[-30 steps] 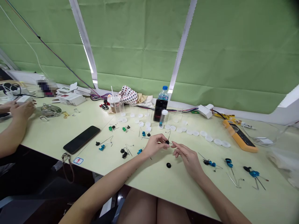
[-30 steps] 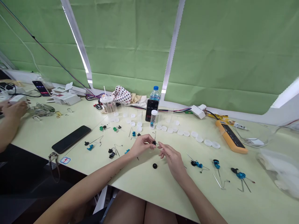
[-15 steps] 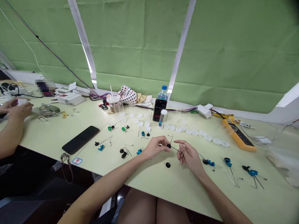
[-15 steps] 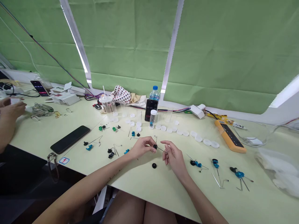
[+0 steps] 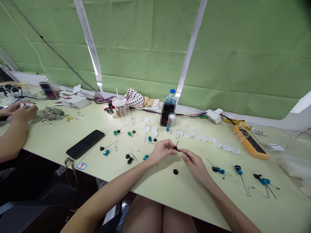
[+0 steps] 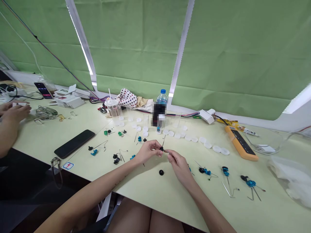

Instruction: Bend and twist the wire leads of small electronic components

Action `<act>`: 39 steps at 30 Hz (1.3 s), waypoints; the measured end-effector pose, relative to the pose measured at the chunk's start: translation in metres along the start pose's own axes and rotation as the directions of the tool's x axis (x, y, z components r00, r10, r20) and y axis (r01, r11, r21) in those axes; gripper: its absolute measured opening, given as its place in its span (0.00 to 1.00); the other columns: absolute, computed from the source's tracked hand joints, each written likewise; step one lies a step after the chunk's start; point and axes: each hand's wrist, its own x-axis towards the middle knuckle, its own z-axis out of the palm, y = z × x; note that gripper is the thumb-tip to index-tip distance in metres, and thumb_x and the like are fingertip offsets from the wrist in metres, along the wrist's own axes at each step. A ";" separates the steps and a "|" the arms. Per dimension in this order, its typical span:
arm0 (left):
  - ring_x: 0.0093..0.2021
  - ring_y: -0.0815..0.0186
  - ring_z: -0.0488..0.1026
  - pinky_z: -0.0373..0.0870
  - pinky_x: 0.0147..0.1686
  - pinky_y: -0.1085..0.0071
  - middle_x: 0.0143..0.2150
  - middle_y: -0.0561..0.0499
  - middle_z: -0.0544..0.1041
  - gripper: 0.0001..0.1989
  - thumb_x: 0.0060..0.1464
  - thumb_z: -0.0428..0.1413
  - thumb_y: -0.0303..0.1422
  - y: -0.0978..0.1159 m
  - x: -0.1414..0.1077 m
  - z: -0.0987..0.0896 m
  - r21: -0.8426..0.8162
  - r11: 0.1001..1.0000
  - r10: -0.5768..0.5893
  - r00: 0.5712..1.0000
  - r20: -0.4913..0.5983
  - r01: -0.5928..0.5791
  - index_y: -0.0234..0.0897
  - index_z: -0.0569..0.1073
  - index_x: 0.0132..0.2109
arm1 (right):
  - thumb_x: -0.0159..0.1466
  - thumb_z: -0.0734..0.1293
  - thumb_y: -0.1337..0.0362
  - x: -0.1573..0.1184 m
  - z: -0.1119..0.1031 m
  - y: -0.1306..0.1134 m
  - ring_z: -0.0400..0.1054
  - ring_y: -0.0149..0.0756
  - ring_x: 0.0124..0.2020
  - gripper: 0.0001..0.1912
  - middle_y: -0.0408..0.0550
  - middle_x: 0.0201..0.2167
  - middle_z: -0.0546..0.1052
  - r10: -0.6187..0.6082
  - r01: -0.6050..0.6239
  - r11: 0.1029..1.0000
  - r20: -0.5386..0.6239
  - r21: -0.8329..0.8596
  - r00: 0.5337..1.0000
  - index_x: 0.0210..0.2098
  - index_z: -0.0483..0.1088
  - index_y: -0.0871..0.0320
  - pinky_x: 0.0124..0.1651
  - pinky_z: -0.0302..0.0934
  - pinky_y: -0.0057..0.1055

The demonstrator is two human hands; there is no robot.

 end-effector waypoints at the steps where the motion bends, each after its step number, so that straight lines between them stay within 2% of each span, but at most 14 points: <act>1: 0.25 0.67 0.73 0.70 0.30 0.69 0.24 0.52 0.73 0.13 0.41 0.63 0.34 0.000 0.000 0.000 -0.001 1.000 0.007 1.000 0.001 -0.007 0.32 0.69 0.31 | 0.64 0.56 0.49 0.000 0.000 0.000 0.63 0.34 0.27 0.22 0.43 0.25 0.69 -0.004 0.004 1.000 0.009 -0.004 1.000 0.46 0.70 0.56 0.31 0.59 0.29; 4: 0.25 0.68 0.73 0.70 0.29 0.69 0.24 0.52 0.73 0.13 0.40 0.64 0.34 0.003 -0.001 0.000 0.000 1.000 0.021 1.000 0.001 -0.021 0.32 0.69 0.30 | 0.66 0.52 0.49 -0.001 0.001 0.000 0.59 0.31 0.20 0.24 0.41 0.22 0.67 0.019 -0.021 0.999 0.045 0.040 0.999 0.50 0.67 0.58 0.26 0.57 0.28; 8: 0.24 0.68 0.72 0.71 0.30 0.69 0.23 0.54 0.72 0.13 0.40 0.64 0.33 0.006 -0.003 0.001 0.041 0.999 0.034 0.999 -0.016 -0.033 0.33 0.69 0.31 | 0.66 0.52 0.48 -0.002 0.004 -0.002 0.57 0.30 0.17 0.25 0.39 0.19 0.67 0.071 -0.075 0.994 0.049 0.076 0.996 0.53 0.61 0.58 0.24 0.55 0.27; 13: 0.26 0.68 0.72 0.72 0.27 0.69 0.23 0.54 0.71 0.14 0.39 0.64 0.34 0.004 -0.003 0.000 0.071 0.996 0.052 0.998 -0.023 -0.050 0.33 0.68 0.31 | 0.65 0.52 0.47 -0.004 0.006 -0.001 0.59 0.30 0.16 0.22 0.39 0.18 0.69 0.106 -0.106 0.994 0.029 0.011 0.994 0.45 0.62 0.56 0.22 0.56 0.26; 20: 0.26 0.68 0.71 0.73 0.28 0.68 0.25 0.53 0.71 0.13 0.40 0.64 0.33 0.002 -0.002 -0.001 0.052 0.998 0.047 0.999 -0.016 -0.046 0.33 0.68 0.30 | 0.66 0.52 0.51 -0.005 0.003 0.002 0.58 0.29 0.17 0.23 0.40 0.19 0.68 0.041 -0.041 0.986 0.001 -0.160 0.999 0.52 0.64 0.56 0.24 0.59 0.27; 24: 0.26 0.68 0.71 0.71 0.29 0.69 0.25 0.53 0.72 0.12 0.40 0.64 0.32 0.002 -0.002 -0.001 0.087 0.995 0.045 0.999 0.003 -0.045 0.33 0.69 0.30 | 0.67 0.52 0.51 -0.006 0.000 0.006 0.57 0.29 0.17 0.22 0.39 0.18 0.65 -0.038 0.031 0.977 -0.032 -0.213 0.999 0.45 0.69 0.56 0.25 0.57 0.27; 29: 0.31 0.68 0.71 0.68 0.36 0.69 0.29 0.51 0.74 0.11 0.39 0.64 0.30 0.000 -0.001 -0.001 0.173 0.983 0.056 0.998 0.032 -0.061 0.33 0.71 0.31 | 0.67 0.51 0.50 -0.006 -0.002 0.008 0.56 0.28 0.16 0.23 0.40 0.16 0.64 -0.027 0.019 0.991 -0.065 -0.131 0.998 0.31 0.69 0.57 0.23 0.54 0.26; 31: 0.32 0.68 0.71 0.67 0.36 0.70 0.30 0.51 0.74 0.10 0.39 0.64 0.30 0.000 -0.001 0.000 0.175 0.983 0.046 0.998 0.044 -0.054 0.33 0.71 0.31 | 0.66 0.53 0.49 -0.004 -0.002 0.006 0.55 0.28 0.17 0.22 0.39 0.16 0.63 0.010 -0.018 0.995 -0.086 -0.100 0.996 0.32 0.70 0.58 0.23 0.53 0.26; 35: 0.30 0.69 0.70 0.67 0.34 0.70 0.28 0.52 0.73 0.11 0.40 0.63 0.32 -0.001 -0.002 0.000 0.145 0.988 0.039 0.997 0.064 -0.048 0.34 0.71 0.32 | 0.65 0.55 0.48 -0.002 0.000 0.004 0.52 0.29 0.16 0.21 0.37 0.15 0.59 0.081 -0.085 0.996 -0.130 -0.024 0.988 0.40 0.68 0.58 0.21 0.49 0.26; 39: 0.28 0.69 0.70 0.67 0.34 0.69 0.27 0.53 0.72 0.12 0.39 0.64 0.34 -0.002 -0.002 -0.001 0.127 0.991 0.045 0.998 0.051 -0.051 0.33 0.71 0.32 | 0.65 0.54 0.46 -0.001 0.001 0.003 0.52 0.29 0.17 0.23 0.37 0.16 0.59 0.081 -0.084 0.996 -0.082 -0.035 0.993 0.39 0.68 0.58 0.22 0.49 0.26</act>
